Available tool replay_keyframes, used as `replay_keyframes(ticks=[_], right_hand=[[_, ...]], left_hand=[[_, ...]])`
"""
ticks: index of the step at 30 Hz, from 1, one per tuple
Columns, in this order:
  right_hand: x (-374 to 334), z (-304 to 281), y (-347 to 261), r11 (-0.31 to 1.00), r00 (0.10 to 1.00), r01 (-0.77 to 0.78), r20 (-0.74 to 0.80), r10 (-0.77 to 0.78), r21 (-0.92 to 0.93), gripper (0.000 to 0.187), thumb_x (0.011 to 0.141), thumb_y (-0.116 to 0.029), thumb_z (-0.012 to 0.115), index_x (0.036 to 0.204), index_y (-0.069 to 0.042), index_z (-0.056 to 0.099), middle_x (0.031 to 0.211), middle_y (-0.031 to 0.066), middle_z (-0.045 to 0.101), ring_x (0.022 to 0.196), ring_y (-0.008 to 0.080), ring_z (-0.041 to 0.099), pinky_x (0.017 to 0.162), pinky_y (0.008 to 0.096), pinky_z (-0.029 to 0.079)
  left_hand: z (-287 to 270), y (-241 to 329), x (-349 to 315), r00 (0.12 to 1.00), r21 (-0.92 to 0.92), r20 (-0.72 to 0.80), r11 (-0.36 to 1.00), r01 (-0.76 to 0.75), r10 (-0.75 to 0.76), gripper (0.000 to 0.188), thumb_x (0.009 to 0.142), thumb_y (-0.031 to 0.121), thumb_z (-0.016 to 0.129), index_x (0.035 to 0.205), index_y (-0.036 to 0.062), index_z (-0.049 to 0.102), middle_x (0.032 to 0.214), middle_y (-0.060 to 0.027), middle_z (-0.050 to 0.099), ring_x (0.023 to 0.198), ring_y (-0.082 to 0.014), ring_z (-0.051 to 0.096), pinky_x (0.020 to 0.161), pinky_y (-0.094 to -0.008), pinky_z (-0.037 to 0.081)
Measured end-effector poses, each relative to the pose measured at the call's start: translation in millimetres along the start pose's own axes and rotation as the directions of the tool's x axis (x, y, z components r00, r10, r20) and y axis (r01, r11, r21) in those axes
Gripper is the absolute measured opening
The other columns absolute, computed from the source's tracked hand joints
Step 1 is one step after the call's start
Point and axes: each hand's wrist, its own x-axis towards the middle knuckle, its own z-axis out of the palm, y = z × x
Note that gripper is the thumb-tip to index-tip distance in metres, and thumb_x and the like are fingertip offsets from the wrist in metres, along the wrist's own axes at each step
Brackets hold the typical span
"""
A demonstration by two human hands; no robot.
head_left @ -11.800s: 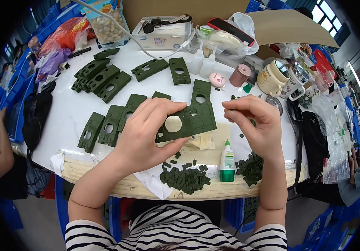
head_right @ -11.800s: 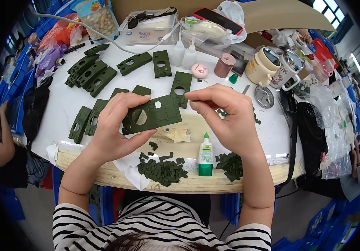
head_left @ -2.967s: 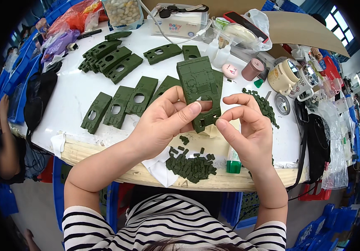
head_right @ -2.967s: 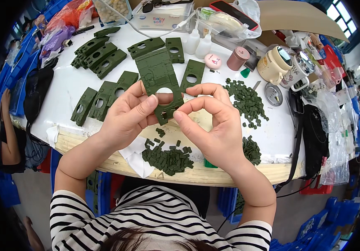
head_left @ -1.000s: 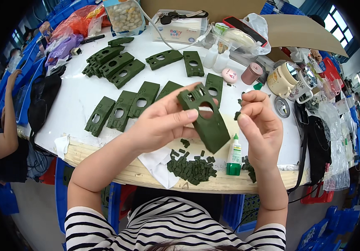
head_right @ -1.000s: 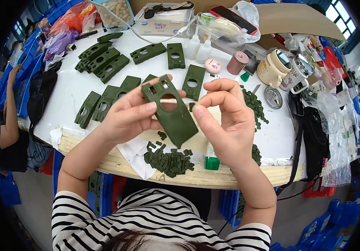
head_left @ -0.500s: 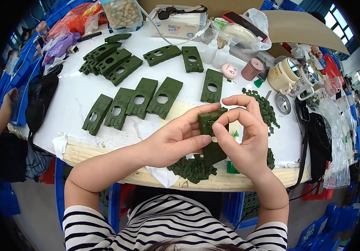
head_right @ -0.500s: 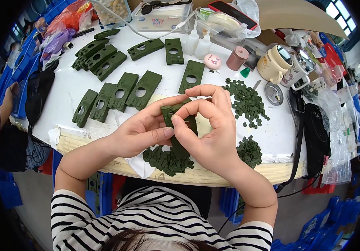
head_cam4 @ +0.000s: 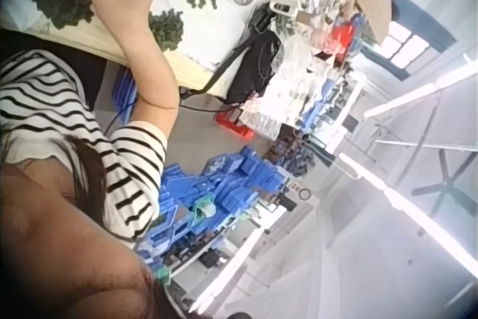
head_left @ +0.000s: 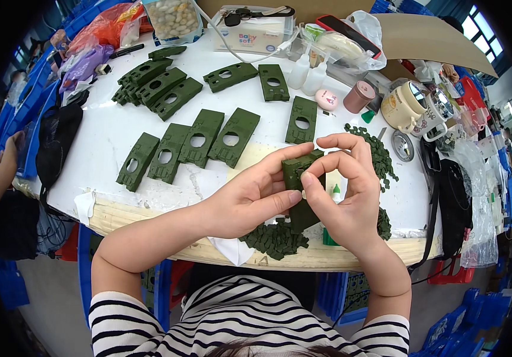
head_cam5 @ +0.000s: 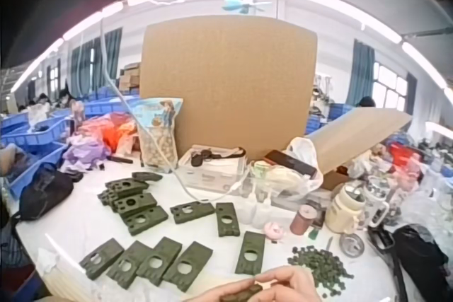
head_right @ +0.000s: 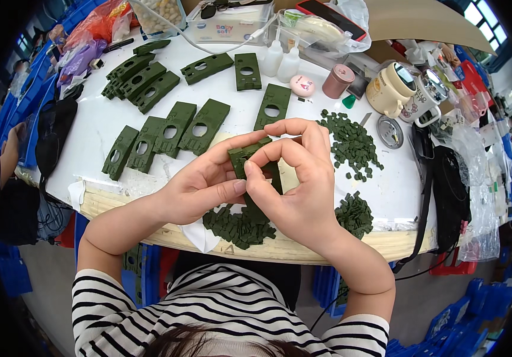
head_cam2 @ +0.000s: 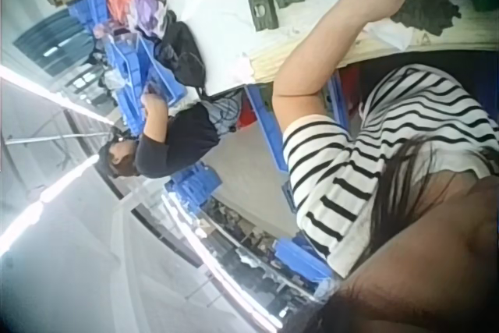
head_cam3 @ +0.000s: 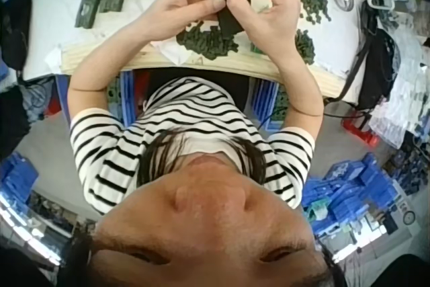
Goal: Assembling plastic toy tank hulls by applying glue and attaching small components on a factory workbench.
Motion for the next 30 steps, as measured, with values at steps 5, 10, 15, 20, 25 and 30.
replay_keyframes(ticks=[5,10,15,20,25,30], right_hand=[[-0.6,2.4,-0.9,0.998,0.999,0.030,-0.032,-0.032,-0.051,0.008,0.070,-0.005,0.071,0.075,-0.006,0.064,0.106,0.0105,0.057,0.094,0.0235,0.048,0.081,0.0337,0.041],[-0.7,3.0,-0.2,0.998,0.998,0.038,-0.040,-0.040,-0.059,0.009,0.070,-0.004,0.071,0.075,-0.006,0.064,0.106,0.0104,0.057,0.094,0.0235,0.048,0.081,0.0337,0.041],[-0.3,3.3,0.2,0.995,0.998,0.051,-0.042,-0.055,-0.090,0.009,0.069,-0.004,0.071,0.075,-0.006,0.064,0.105,0.0098,0.056,0.093,0.0234,0.048,0.082,0.0342,0.040],[0.3,3.0,1.1,0.992,0.997,0.062,-0.037,-0.066,-0.109,0.010,0.069,-0.005,0.072,0.074,-0.006,0.064,0.104,0.0098,0.056,0.094,0.0239,0.048,0.082,0.0348,0.040],[0.3,0.9,0.1,0.989,0.999,0.049,-0.001,-0.050,-0.136,0.010,0.072,-0.006,0.072,0.075,-0.004,0.063,0.106,0.0105,0.056,0.098,0.0233,0.049,0.087,0.0346,0.039],[0.2,0.0,0.1,0.987,0.998,0.063,0.022,-0.061,-0.146,0.010,0.075,-0.007,0.071,0.075,-0.003,0.062,0.106,0.0110,0.057,0.099,0.0226,0.050,0.089,0.0339,0.039]], left_hand=[[0.3,-1.6,0.3,1.000,0.004,-0.011,1.000,-0.016,0.016,0.062,0.099,0.008,0.050,0.151,0.0078,0.017,0.128,-0.0091,0.048,0.117,-0.0155,0.051,0.096,-0.0321,0.048],[0.8,-1.0,0.5,1.000,0.010,-0.007,1.000,-0.018,0.018,0.062,0.099,0.008,0.050,0.152,0.0080,0.017,0.130,-0.0091,0.047,0.117,-0.0151,0.050,0.095,-0.0319,0.048],[0.8,-0.5,-0.4,1.000,0.027,-0.011,0.999,-0.023,0.023,0.062,0.099,0.006,0.048,0.152,0.0076,0.016,0.132,-0.0089,0.045,0.117,-0.0139,0.049,0.094,-0.0301,0.046],[3.2,-0.4,0.0,0.998,0.041,-0.030,0.998,-0.046,0.047,0.059,0.099,0.002,0.045,0.151,0.0046,0.016,0.132,-0.0106,0.046,0.118,-0.0134,0.048,0.094,-0.0274,0.042],[1.7,-1.9,0.0,0.998,0.040,-0.021,0.997,-0.059,0.060,0.059,0.099,0.002,0.045,0.151,0.0036,0.017,0.131,-0.0107,0.046,0.119,-0.0143,0.048,0.096,-0.0282,0.042],[2.2,-2.3,0.6,0.997,0.045,-0.021,0.997,-0.069,0.070,0.059,0.099,0.002,0.045,0.151,0.0036,0.017,0.130,-0.0100,0.046,0.116,-0.0132,0.048,0.094,-0.0276,0.042]])
